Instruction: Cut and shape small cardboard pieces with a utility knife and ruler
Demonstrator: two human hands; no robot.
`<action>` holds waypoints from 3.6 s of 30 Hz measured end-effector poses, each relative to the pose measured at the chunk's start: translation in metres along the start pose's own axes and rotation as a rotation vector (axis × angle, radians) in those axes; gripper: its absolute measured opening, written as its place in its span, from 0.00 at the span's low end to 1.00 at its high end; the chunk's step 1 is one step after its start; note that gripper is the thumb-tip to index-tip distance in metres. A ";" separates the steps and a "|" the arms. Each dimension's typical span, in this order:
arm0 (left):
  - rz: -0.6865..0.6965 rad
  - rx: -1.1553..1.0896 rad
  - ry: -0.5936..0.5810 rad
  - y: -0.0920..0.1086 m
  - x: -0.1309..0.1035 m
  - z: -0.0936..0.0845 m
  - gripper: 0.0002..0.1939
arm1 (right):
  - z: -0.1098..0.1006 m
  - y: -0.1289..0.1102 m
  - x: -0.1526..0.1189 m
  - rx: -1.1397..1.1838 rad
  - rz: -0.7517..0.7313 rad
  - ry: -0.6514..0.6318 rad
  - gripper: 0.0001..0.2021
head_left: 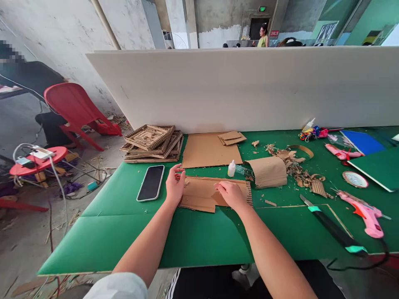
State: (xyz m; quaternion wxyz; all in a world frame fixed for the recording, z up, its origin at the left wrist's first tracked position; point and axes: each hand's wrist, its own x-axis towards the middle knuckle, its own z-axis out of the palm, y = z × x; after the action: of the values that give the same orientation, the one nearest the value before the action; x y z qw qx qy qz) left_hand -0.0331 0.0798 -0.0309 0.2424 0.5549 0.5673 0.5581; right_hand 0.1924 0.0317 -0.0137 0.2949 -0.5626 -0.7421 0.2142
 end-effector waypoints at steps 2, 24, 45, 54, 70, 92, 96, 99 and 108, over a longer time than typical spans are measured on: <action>-0.004 0.004 -0.019 0.000 -0.001 0.000 0.17 | 0.001 -0.001 0.000 -0.012 -0.001 -0.020 0.19; -0.004 0.052 -0.056 0.007 -0.003 0.002 0.16 | -0.001 -0.005 -0.001 -0.042 0.005 -0.098 0.20; 0.014 0.075 -0.056 0.000 -0.002 -0.001 0.15 | -0.002 -0.011 -0.002 -0.090 -0.021 -0.137 0.20; 0.019 0.084 -0.052 0.001 -0.002 -0.001 0.15 | -0.001 -0.011 -0.003 -0.102 -0.022 -0.128 0.20; -0.017 0.251 -0.058 -0.001 0.001 -0.005 0.16 | -0.004 0.009 0.000 0.081 0.083 0.204 0.18; 0.324 0.811 -0.558 0.006 -0.011 0.002 0.25 | 0.009 0.058 0.029 0.127 0.154 0.437 0.24; 0.331 0.819 -0.546 0.008 -0.011 0.002 0.27 | 0.010 0.059 0.029 0.088 0.127 0.447 0.17; 0.320 0.838 -0.527 0.010 -0.011 0.001 0.27 | 0.011 0.057 0.028 0.087 0.106 0.454 0.16; 0.237 0.704 -0.420 0.015 -0.006 -0.002 0.19 | -0.006 0.037 0.018 0.178 0.045 0.624 0.17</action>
State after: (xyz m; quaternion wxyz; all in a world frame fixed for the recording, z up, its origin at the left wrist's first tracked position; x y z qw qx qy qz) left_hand -0.0279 0.0702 -0.0191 0.0826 0.7669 0.5938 0.2290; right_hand 0.2193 0.0596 -0.0293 0.5513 -0.5895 -0.5816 0.1017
